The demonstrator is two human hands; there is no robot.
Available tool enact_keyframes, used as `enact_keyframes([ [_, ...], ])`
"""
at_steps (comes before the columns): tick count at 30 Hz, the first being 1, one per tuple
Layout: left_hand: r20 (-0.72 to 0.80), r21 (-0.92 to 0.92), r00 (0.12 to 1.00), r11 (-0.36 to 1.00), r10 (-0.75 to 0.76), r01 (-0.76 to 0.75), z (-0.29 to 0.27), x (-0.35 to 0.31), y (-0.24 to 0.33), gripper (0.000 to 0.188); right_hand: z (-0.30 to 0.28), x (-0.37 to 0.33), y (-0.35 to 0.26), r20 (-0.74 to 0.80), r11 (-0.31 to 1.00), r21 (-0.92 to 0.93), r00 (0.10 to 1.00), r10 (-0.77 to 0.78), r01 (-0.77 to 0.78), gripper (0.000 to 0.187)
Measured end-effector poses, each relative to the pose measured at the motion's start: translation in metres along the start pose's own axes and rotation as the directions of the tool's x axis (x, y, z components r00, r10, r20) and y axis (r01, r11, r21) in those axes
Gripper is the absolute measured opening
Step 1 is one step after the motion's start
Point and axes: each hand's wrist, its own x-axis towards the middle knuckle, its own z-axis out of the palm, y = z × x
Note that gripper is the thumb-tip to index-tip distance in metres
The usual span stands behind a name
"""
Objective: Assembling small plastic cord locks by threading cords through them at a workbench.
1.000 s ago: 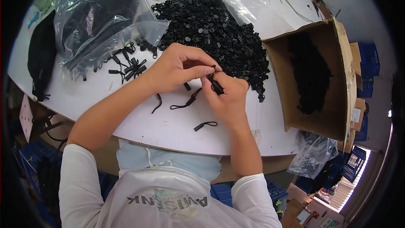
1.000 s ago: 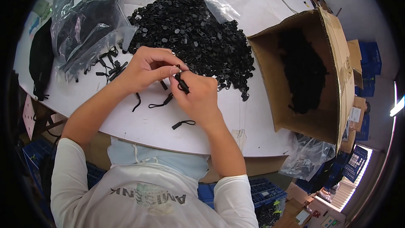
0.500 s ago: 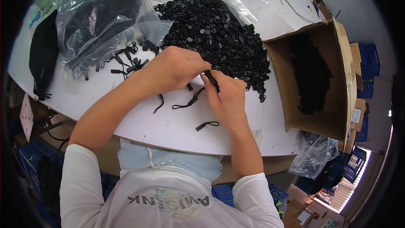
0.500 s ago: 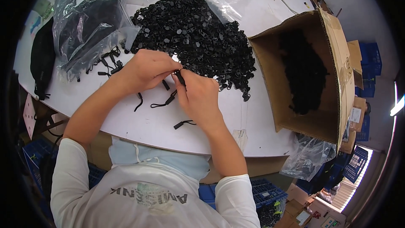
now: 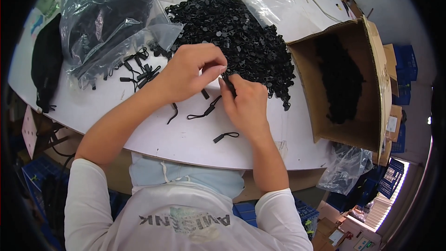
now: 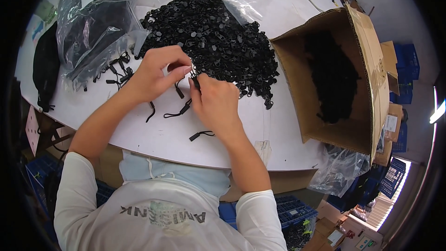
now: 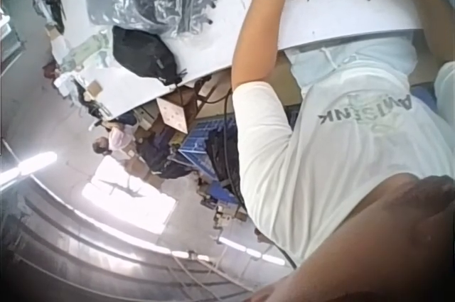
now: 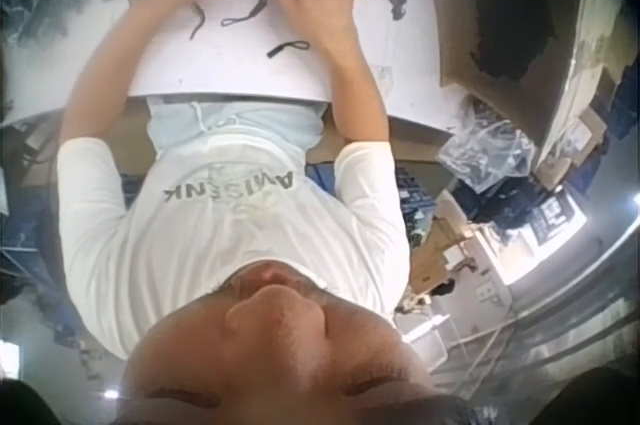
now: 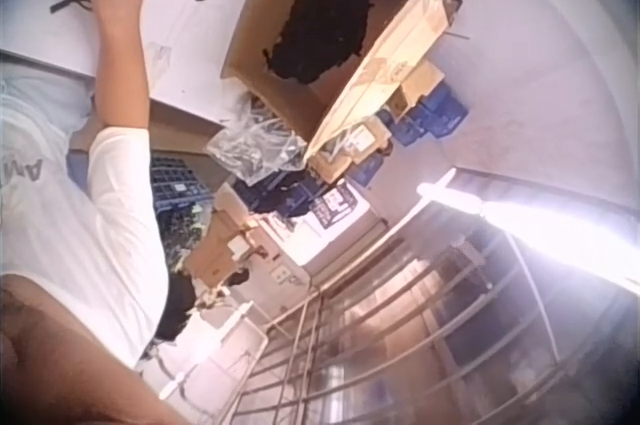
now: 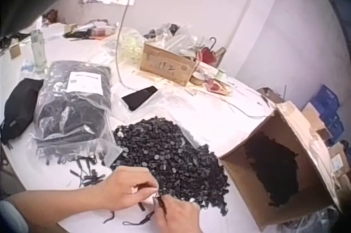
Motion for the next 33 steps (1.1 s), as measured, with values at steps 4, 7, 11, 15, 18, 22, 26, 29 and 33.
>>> enact_keyframes([
  [4,0.166,-0.640,0.959,0.715,-0.228,0.281,0.013,-0.003,0.002,0.007,-0.004,-0.002,-0.001,-0.074,0.990,0.137,0.997,-0.020,0.030,0.016],
  [7,0.109,-0.424,0.994,0.904,-0.010,0.055,0.016,-0.008,0.001,0.013,0.000,-0.003,0.004,-0.093,0.972,0.220,0.994,-0.064,0.083,0.013],
  [11,-0.249,-0.080,0.967,0.993,0.059,-0.082,0.012,-0.003,0.005,0.014,-0.001,-0.001,-0.003,-0.075,0.941,0.339,0.997,0.011,0.015,0.011],
  [15,-0.174,0.268,0.885,0.885,0.432,-0.380,0.011,0.001,-0.010,0.017,-0.003,0.000,-0.006,-0.039,0.887,0.459,0.995,0.087,-0.060,0.014],
  [18,-0.132,0.123,0.869,0.877,0.478,-0.464,0.014,0.002,-0.008,0.016,-0.004,0.000,-0.003,-0.083,0.889,0.457,0.994,0.077,-0.030,0.017],
  [22,-0.051,0.041,0.963,0.964,0.263,-0.261,0.009,-0.002,-0.008,0.009,-0.004,0.000,-0.002,-0.087,0.930,0.366,0.996,-0.002,0.034,0.015],
  [26,0.232,-0.037,0.954,0.982,0.189,-0.185,-0.010,0.003,-0.014,0.011,0.002,-0.001,0.002,-0.079,0.957,0.272,0.994,-0.081,0.099,0.012],
  [29,0.288,-0.071,0.939,0.982,0.190,-0.177,-0.030,0.012,-0.023,0.019,0.000,-0.001,0.004,-0.082,0.944,0.233,0.972,-0.220,0.234,0.011],
  [33,0.200,-0.056,0.967,0.987,0.158,-0.149,-0.023,0.009,-0.021,0.022,-0.020,0.000,0.007,0.042,0.926,0.361,0.990,-0.135,0.111,0.012],
])
